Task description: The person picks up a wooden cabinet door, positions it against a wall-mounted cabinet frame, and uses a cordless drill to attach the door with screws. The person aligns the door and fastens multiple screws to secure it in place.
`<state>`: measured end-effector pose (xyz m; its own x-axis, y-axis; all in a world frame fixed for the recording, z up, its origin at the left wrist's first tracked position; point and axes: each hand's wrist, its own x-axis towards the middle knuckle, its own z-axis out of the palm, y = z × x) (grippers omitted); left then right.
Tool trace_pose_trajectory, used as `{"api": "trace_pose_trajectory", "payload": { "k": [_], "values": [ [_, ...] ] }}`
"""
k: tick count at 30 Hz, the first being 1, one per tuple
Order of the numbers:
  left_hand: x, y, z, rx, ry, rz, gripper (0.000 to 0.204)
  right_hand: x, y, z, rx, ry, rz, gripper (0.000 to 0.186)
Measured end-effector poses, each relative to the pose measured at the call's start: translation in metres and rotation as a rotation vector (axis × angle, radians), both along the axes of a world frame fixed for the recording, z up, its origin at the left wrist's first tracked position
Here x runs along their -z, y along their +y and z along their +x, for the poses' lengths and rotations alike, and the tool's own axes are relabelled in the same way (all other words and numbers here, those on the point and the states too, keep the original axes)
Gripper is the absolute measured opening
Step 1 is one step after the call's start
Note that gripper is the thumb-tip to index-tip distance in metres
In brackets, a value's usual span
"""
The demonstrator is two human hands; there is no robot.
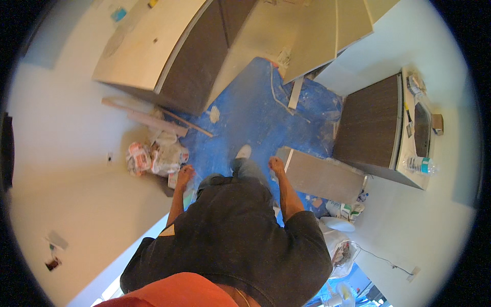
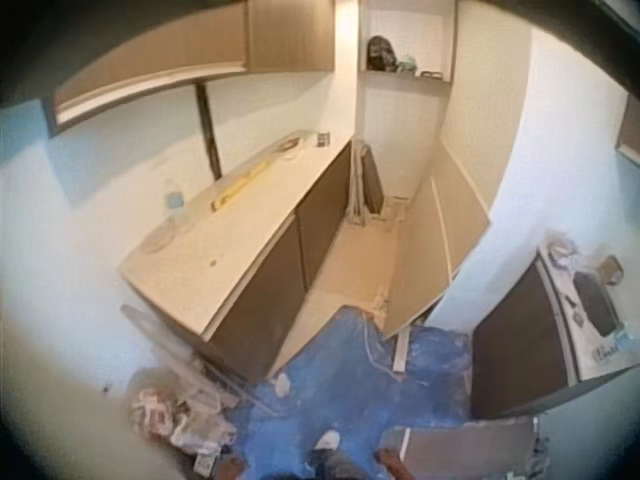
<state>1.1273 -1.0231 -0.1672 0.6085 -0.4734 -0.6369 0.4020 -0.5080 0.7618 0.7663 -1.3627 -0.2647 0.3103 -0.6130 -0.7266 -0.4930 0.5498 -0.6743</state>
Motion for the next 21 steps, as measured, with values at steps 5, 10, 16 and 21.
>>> {"api": "trace_pose_trajectory", "payload": {
  "k": [5,10,16,21],
  "values": [
    [-0.033,-0.167,0.088,0.121,-0.098,-0.026,0.033,-0.049,-0.144,0.077,0.208,-0.131,-0.095,0.019],
    [-0.018,-0.292,0.144,0.461,-0.154,0.044,0.035,-0.042,-0.213,0.119,0.311,-0.195,-0.208,0.021],
    [0.040,-0.448,0.239,0.529,-0.117,0.056,0.035,0.028,-0.285,0.195,0.249,-0.102,0.114,0.023],
    [0.052,-0.667,0.360,0.803,-0.395,0.088,0.036,0.048,-0.413,0.262,0.245,-0.015,0.090,0.022]
  ]
}}
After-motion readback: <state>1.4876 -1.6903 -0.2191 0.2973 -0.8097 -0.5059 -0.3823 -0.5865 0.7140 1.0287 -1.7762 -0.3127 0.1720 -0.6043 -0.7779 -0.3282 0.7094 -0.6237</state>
